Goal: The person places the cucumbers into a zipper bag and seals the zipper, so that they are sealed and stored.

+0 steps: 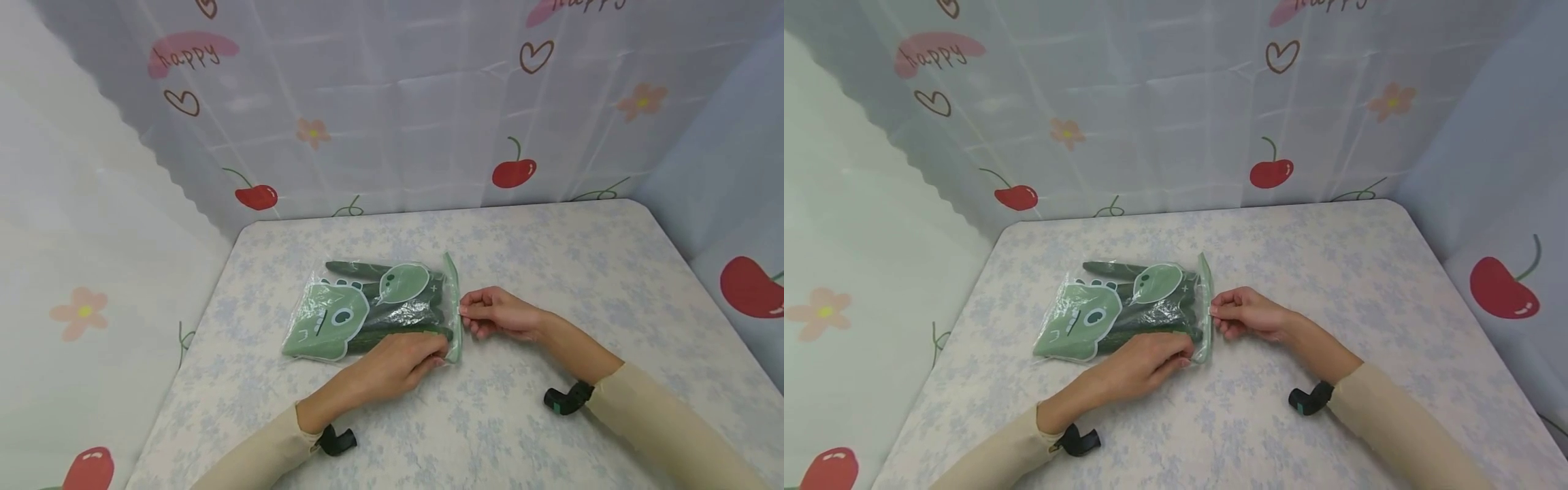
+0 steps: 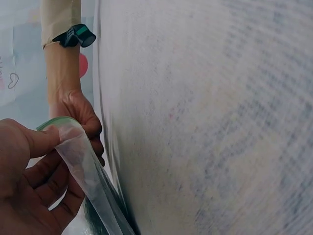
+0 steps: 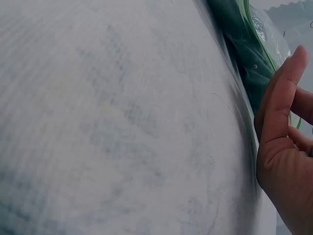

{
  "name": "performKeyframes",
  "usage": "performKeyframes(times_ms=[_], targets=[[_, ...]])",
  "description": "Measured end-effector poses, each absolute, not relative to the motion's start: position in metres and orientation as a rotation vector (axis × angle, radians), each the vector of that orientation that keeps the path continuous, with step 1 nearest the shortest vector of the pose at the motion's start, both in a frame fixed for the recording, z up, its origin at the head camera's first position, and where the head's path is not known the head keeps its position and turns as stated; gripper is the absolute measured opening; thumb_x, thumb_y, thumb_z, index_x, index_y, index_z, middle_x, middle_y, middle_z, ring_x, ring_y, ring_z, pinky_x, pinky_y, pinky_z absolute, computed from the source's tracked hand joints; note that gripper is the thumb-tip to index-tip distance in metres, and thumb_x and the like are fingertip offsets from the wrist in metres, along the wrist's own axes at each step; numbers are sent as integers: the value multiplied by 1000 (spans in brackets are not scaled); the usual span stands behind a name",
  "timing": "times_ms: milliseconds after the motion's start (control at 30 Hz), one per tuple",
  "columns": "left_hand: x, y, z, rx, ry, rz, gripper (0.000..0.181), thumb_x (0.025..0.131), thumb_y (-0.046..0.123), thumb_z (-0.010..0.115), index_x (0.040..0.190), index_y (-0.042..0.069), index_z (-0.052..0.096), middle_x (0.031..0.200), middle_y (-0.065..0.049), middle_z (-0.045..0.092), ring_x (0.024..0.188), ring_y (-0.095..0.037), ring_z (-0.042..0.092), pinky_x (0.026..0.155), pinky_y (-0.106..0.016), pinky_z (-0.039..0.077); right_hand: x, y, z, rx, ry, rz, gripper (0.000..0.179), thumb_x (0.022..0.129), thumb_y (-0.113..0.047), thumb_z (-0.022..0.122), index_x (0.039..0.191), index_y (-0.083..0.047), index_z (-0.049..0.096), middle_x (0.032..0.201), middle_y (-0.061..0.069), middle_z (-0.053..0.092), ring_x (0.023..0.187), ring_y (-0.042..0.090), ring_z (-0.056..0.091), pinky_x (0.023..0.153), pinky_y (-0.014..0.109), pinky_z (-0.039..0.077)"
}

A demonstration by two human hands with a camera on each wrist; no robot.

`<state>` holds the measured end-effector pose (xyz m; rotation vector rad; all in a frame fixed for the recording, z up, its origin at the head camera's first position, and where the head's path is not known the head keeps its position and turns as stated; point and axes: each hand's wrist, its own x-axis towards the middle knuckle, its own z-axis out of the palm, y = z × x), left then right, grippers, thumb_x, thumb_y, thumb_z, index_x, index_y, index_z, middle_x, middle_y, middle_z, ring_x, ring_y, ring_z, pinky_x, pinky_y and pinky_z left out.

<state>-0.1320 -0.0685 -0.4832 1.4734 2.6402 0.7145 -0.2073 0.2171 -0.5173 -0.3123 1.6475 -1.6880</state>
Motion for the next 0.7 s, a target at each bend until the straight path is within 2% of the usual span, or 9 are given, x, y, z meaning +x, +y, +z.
performKeyframes(times_ms=[700], targets=[[-131,-73,-483,1469,2630,698,7,110,22,63,104,21,59,89,11,59,77,-2,50,71,-17,39,-232,218,-510,-285,1725,-1660,17,113,-18,57,115,-2,60,93,-2,67,75,4,66,70,20,62]])
